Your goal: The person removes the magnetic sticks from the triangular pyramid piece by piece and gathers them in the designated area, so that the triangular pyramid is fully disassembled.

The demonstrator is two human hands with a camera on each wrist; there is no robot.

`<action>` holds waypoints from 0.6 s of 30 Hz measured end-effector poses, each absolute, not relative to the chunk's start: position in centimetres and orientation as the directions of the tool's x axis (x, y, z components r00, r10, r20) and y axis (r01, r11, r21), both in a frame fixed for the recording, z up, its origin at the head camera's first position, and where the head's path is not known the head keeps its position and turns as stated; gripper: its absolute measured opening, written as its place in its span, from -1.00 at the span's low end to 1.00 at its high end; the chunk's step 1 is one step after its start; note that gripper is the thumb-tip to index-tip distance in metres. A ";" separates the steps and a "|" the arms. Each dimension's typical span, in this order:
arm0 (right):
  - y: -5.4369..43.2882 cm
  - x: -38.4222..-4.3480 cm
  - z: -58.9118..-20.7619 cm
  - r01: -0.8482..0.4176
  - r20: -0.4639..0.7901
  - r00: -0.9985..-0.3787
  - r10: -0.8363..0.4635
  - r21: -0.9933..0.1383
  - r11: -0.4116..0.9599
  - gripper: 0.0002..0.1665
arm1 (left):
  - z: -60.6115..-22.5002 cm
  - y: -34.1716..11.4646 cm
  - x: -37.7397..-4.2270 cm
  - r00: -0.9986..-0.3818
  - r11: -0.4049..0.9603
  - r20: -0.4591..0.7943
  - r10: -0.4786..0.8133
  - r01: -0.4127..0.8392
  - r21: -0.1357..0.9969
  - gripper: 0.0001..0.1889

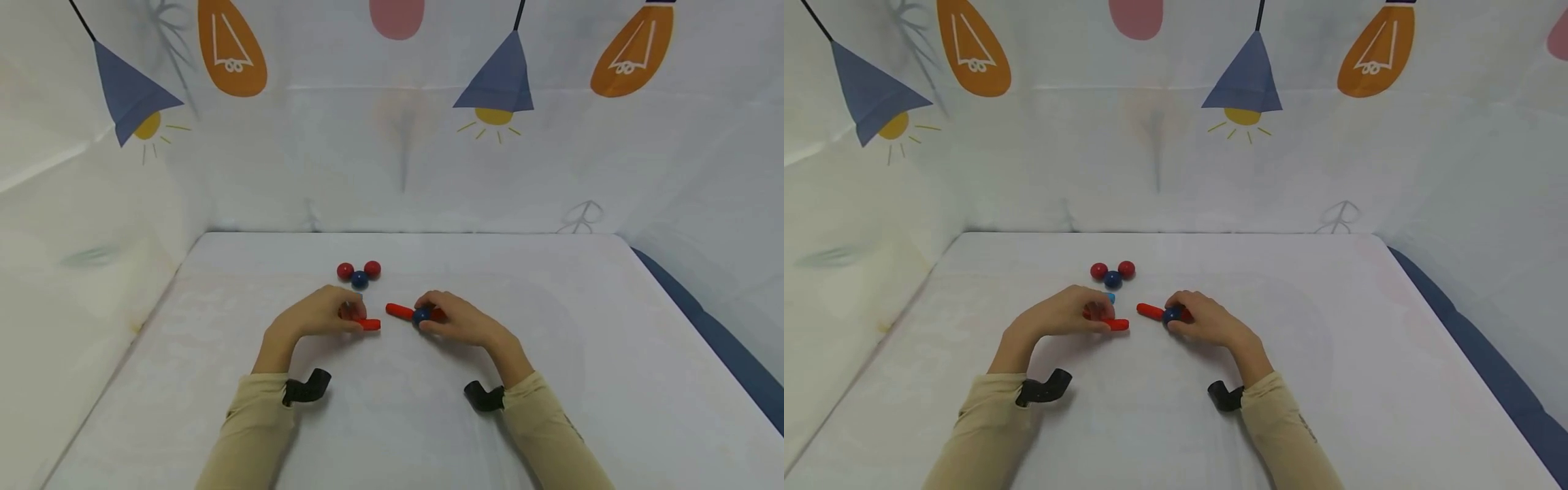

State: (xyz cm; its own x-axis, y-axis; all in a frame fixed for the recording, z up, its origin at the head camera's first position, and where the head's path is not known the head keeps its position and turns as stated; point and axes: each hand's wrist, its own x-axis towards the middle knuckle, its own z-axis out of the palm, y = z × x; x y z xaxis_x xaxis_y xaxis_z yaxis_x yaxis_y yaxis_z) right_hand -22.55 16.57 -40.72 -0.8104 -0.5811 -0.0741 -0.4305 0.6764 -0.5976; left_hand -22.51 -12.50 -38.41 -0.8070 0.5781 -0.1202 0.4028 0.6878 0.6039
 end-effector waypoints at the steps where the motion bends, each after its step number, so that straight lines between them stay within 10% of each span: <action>1: 16.5 -22.6 -40.7 -0.427 -0.078 -0.812 -0.579 -0.598 0.678 -0.58 | -38.4 -12.8 -22.6 -0.812 0.693 -0.122 0.571 0.396 0.603 -0.87; 18: 16.4 -22.6 -41.0 -0.393 -0.098 -0.825 -0.556 -0.608 0.690 -0.57 | -38.4 -15.1 -22.7 -0.848 0.742 -0.138 0.512 0.356 0.568 -0.89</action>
